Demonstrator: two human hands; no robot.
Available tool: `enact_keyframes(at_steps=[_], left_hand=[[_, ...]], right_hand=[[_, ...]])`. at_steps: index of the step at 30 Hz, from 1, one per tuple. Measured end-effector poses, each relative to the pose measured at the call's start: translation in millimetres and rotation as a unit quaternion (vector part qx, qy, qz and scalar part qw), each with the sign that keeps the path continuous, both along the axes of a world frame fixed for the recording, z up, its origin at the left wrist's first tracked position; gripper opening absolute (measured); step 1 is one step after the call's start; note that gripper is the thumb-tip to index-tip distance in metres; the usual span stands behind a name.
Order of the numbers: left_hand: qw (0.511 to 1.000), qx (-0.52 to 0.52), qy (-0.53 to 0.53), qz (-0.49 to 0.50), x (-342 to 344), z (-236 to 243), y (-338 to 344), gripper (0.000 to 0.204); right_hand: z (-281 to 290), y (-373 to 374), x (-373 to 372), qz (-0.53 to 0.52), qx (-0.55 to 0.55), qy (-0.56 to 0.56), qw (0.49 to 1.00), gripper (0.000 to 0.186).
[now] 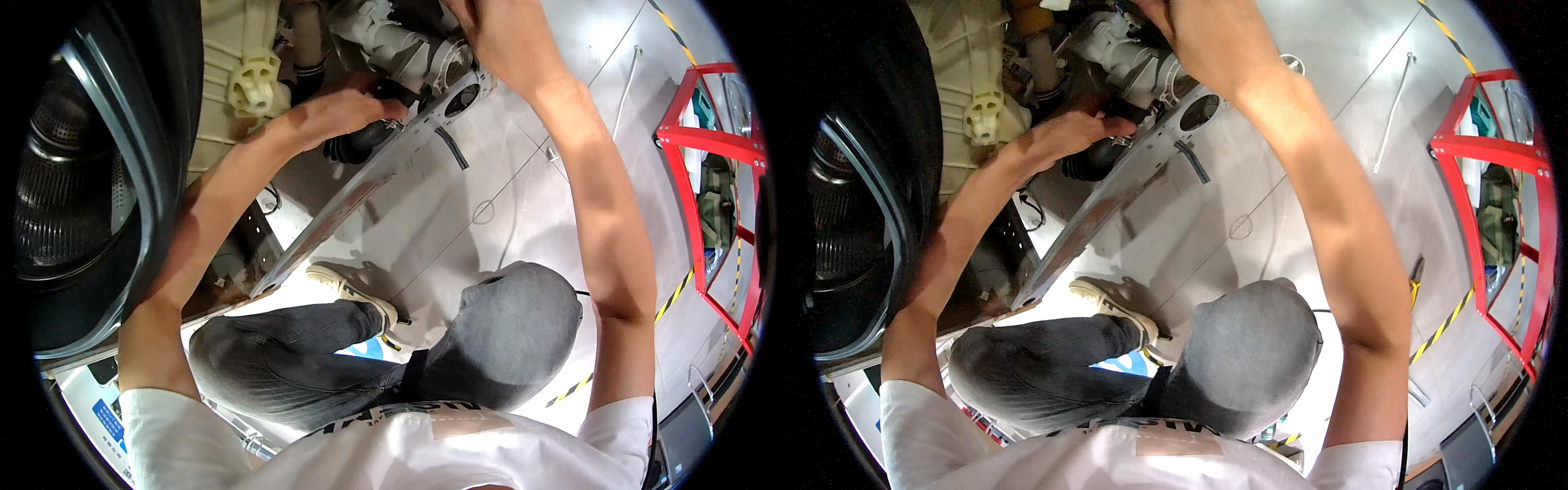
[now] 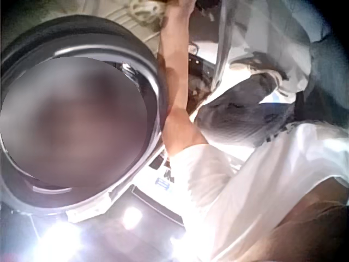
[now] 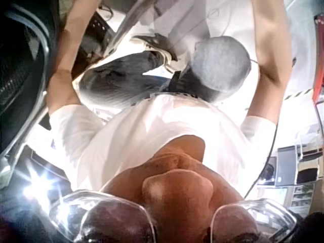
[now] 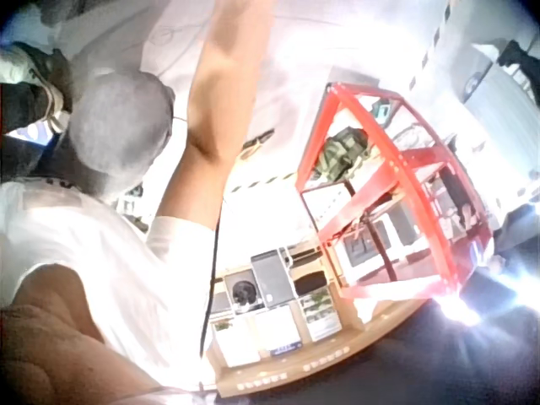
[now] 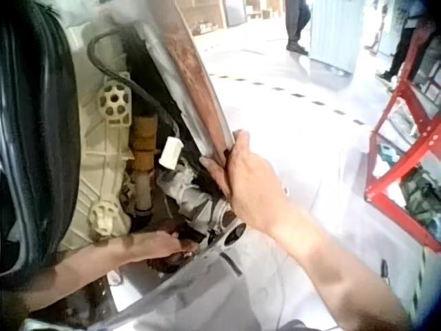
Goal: The person manipulates the internal lower components of a washing machine by hand, handling hoses and wiring, and then uses pliers to adjust a component.
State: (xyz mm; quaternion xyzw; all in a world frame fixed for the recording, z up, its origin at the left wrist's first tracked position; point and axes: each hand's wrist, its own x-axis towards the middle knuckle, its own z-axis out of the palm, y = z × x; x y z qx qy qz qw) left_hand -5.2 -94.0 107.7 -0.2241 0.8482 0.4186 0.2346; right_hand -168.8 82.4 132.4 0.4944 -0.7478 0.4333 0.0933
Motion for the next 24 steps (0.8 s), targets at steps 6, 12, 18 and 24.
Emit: enact_keyframes(at_steps=[6,12,18,24], left_hand=[[0.996,0.074,-0.020,0.040,0.1,23.1,-30.2,0.056],[0.988,0.140,0.038,0.057,1.1,67.1,-44.2,0.063],[0.989,0.097,0.094,0.068,2.2,67.5,-57.2,0.075],[0.990,0.069,0.110,0.050,9.7,76.5,-71.7,0.090]], right_hand=[[45.9,-31.3,4.3,-0.080,0.039,-0.019,0.996,0.039],[58.9,-85.2,-1.0,-0.120,-0.033,0.006,0.992,0.037],[67.5,-124.2,-7.0,-0.147,-0.061,-0.004,0.987,0.032],[85.7,-143.9,-0.7,-0.135,-0.058,0.011,0.989,0.030]])
